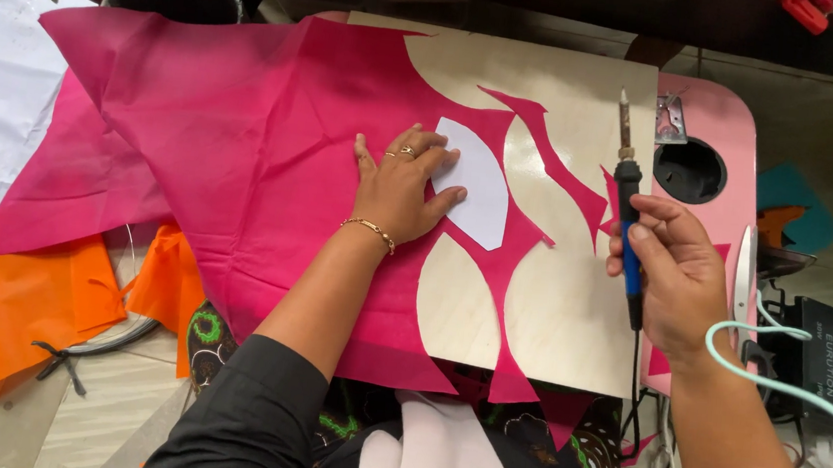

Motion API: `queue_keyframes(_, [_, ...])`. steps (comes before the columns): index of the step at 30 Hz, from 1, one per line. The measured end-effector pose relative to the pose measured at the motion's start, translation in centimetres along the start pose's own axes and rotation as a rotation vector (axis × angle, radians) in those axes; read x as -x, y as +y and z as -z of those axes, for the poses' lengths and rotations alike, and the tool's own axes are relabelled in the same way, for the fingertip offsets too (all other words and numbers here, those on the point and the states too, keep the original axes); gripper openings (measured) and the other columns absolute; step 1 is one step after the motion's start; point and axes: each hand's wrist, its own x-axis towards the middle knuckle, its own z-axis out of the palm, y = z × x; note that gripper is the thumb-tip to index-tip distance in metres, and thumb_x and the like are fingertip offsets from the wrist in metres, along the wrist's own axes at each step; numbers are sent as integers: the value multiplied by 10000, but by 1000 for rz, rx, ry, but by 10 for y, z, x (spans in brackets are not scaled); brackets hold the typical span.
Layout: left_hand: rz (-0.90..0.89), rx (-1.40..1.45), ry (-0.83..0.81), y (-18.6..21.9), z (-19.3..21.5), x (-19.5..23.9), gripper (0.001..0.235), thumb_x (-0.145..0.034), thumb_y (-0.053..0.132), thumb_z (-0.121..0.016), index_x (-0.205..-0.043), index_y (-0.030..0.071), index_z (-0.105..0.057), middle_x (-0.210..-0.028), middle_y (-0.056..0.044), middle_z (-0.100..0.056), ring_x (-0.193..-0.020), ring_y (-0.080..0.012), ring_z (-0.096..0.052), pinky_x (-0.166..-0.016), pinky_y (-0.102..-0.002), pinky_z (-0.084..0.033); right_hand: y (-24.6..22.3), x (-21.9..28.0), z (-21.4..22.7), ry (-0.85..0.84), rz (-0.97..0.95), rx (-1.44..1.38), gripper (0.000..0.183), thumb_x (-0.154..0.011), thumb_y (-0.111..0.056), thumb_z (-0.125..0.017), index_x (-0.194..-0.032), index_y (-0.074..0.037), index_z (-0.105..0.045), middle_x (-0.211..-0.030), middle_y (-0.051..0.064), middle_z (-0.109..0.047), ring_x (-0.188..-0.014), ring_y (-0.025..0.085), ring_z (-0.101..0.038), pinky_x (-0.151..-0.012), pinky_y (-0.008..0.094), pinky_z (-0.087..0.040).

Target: Cutting out specific shapes from pink fabric using a heat cutter and a paper template.

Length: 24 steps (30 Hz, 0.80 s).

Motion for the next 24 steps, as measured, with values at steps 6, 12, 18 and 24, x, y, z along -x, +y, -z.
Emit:
queue_keyframes(6, [-2, -22, 4, 3, 2, 4, 469, -790, 504, -594, -1178, 240, -593, -1349, 89, -466, -1357, -212, -274, -999, -748, -21, 2, 8, -3, -23, 128, 149, 242, -971, 31, -421, -1179, -29, -529, -988, 79, -442, -791, 190, -541, -648, 258, -515])
queue_keyframes(12, [-11, -26, 6, 4, 4, 6, 513, -760, 548, -606, -1180, 254, -574, -1305, 95, -485, -1349, -216, -280, -990, -759, -22, -6, 17, -13, -54, 140, 259, 239, -970, 9, -436, -1186, -23, -535, -856, 121, -533, -733, 194, -558, -693, 270, -528])
queue_keyframes(18, [-12, -43, -28, 6, 7, 7, 596, -752, 579, -601, -1246, 258, -512, -1305, 69, -467, -1350, -246, -259, -974, -777, -7, 3, 21, -16, -37, 111, 95, 212, -970, 18, -443, -1143, -17, -561, -949, 156, -542, -770, 203, -572, -675, 265, -540])
queue_keyframes(24, [-27, -56, -28, 7, 7, 8, 604, -747, 576, -609, -1250, 253, -521, -1261, 66, -454, -1335, -252, -272, -962, -792, -22, 5, 24, -19, -16, 106, 111, 240, -961, 26, -438, -1160, -1, -568, -911, 152, -536, -751, 195, -560, -628, 252, -514])
